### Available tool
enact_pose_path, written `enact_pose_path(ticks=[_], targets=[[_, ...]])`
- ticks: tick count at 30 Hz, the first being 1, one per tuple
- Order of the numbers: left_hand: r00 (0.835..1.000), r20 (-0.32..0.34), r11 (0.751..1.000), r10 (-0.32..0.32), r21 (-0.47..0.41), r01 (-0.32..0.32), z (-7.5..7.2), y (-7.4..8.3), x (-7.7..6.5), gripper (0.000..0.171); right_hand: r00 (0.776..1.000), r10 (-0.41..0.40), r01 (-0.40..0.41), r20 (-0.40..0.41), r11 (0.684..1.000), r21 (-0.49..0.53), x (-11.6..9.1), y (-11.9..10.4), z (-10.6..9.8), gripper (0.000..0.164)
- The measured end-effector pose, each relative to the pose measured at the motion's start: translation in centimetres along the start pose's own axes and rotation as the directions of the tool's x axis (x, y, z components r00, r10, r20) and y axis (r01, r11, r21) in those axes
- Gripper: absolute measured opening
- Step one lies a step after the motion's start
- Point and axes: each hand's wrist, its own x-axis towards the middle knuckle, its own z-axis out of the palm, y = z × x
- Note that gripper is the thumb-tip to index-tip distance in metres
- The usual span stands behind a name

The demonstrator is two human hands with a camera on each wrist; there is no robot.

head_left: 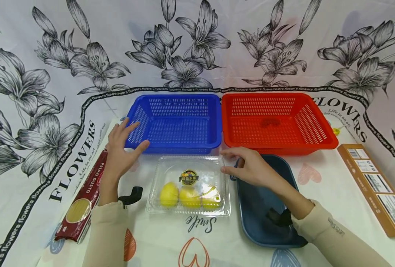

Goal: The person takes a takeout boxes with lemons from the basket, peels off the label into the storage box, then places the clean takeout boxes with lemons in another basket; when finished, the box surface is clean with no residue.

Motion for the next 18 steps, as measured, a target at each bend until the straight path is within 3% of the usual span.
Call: enact_pose_path(ticks=[3,8,14,18], targets=[[0.98,0.179,0.997,0.082,-0.009,-0.082,-0.4,1.6,0.0,0.068,0.999,-0.049,0.05,-0.022,0.998,0.03,0.5,0.0,0.0,0.043],[0.899,0.397,0.982,0.183,-0.108,-0.152,0.2,3.6,-0.7,0.064,0.994,-0.11,0.112,-0.024,0.99,0.088,1.4,0.0,0.4,0.039],[0.8,0.562,0.977,0.211,-0.156,-0.147,1.0,5.0,-1.8,0.062,0.987,-0.158,0.158,-0.006,0.982,0.106,2.5,-0.3,0.9,0.042],[0.757,0.626,0.982,0.189,-0.136,-0.133,1.3,5.1,-2.3,0.059,0.983,-0.185,0.182,0.018,0.976,0.124,3.0,-0.6,1.3,0.042]])
